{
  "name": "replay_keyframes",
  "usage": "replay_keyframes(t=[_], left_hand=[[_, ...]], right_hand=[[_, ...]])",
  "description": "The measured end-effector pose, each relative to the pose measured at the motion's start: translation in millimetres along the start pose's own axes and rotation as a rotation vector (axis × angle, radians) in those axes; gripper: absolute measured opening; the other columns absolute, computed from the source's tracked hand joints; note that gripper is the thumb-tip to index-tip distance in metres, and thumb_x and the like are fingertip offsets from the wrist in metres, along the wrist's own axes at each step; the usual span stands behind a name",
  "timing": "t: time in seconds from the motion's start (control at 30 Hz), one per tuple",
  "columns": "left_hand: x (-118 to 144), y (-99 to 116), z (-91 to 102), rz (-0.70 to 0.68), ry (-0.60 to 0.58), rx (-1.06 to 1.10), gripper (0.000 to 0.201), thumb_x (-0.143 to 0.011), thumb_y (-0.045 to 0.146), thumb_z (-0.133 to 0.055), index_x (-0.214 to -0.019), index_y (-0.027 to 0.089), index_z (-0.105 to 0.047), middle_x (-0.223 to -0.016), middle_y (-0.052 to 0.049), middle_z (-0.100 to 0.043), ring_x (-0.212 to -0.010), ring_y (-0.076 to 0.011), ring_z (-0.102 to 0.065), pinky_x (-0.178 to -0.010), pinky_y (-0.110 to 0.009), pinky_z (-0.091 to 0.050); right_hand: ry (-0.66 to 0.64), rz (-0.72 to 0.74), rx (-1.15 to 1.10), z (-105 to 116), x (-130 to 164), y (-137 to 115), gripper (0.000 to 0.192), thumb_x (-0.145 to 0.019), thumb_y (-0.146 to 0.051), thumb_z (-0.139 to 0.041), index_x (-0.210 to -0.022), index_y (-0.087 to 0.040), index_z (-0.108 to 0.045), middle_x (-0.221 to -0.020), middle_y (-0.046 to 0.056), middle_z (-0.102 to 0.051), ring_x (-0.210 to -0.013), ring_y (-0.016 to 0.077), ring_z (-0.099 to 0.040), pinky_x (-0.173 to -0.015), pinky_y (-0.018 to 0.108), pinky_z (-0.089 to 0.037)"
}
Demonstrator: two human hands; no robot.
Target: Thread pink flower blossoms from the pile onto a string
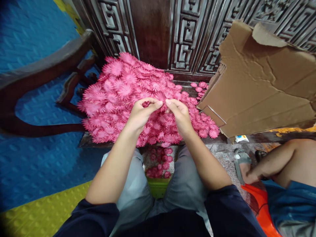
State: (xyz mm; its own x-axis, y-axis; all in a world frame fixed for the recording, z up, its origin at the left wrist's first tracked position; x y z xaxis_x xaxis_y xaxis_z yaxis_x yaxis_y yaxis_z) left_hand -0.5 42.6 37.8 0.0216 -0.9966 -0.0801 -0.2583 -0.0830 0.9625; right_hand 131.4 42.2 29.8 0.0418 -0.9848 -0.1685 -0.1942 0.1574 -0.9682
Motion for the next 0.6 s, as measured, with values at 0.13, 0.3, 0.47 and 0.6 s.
replay_keyframes(t=[0.13, 0.3, 0.47, 0.6], left_hand=[[-0.9, -0.9, 1.2, -0.034, -0.021, -0.045, 0.024, -0.059, 0.038, -0.079, -0.070, 0.018, -0.071, -0.072, 0.000, -0.068, -0.067, -0.0113, -0.056, -0.071, -0.027, -0.043], [-0.7, -1.4, 0.6, -0.016, -0.059, -0.023, 0.026, -0.058, 0.038, -0.080, -0.074, 0.018, -0.073, -0.078, -0.001, -0.071, -0.073, -0.0121, -0.060, -0.075, -0.027, -0.047], [-1.3, -1.1, 0.8, -0.036, -0.050, -0.021, 0.026, -0.060, 0.040, -0.079, -0.074, 0.019, -0.073, -0.080, 0.000, -0.072, -0.076, -0.0122, -0.061, -0.078, -0.027, -0.048], [-1.0, -0.4, 2.1, -0.060, -0.026, -0.029, 0.023, -0.061, 0.037, -0.078, -0.074, 0.019, -0.072, -0.079, 0.000, -0.072, -0.077, -0.0122, -0.062, -0.079, -0.027, -0.047]], right_hand=[[0.017, -0.032, 0.011, 1.6, -2.4, 1.2, 0.020, -0.066, -0.041, -0.072, -0.073, -0.023, -0.065, -0.065, -0.005, -0.055, -0.059, 0.0077, -0.048, -0.062, 0.025, -0.042], [0.004, -0.145, -0.139, 4.6, -6.7, 5.3, 0.022, -0.061, -0.040, -0.075, -0.068, -0.022, -0.064, -0.063, -0.004, -0.055, -0.057, 0.0076, -0.047, -0.056, 0.024, -0.040], [-0.005, -0.175, -0.171, 3.2, -6.7, 6.4, 0.026, -0.058, -0.041, -0.078, -0.069, -0.021, -0.065, -0.064, -0.004, -0.056, -0.059, 0.0079, -0.048, -0.057, 0.024, -0.043], [-0.015, -0.071, -0.050, 0.6, -3.1, 3.4, 0.032, -0.069, -0.053, -0.068, -0.069, -0.021, -0.063, -0.064, -0.004, -0.057, -0.058, 0.0080, -0.050, -0.059, 0.025, -0.042]])
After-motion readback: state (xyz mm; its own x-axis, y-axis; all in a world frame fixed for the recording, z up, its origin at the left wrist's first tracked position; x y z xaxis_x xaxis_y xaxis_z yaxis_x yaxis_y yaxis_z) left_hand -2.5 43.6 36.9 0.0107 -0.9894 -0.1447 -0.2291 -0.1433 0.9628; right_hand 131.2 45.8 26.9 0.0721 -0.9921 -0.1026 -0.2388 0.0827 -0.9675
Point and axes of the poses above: each hand's wrist, its own x-axis away from the middle knuckle, its own z-axis out of the back of the hand, y = z × x, the point moved 2 cm from there along -x, towards the middle knuckle
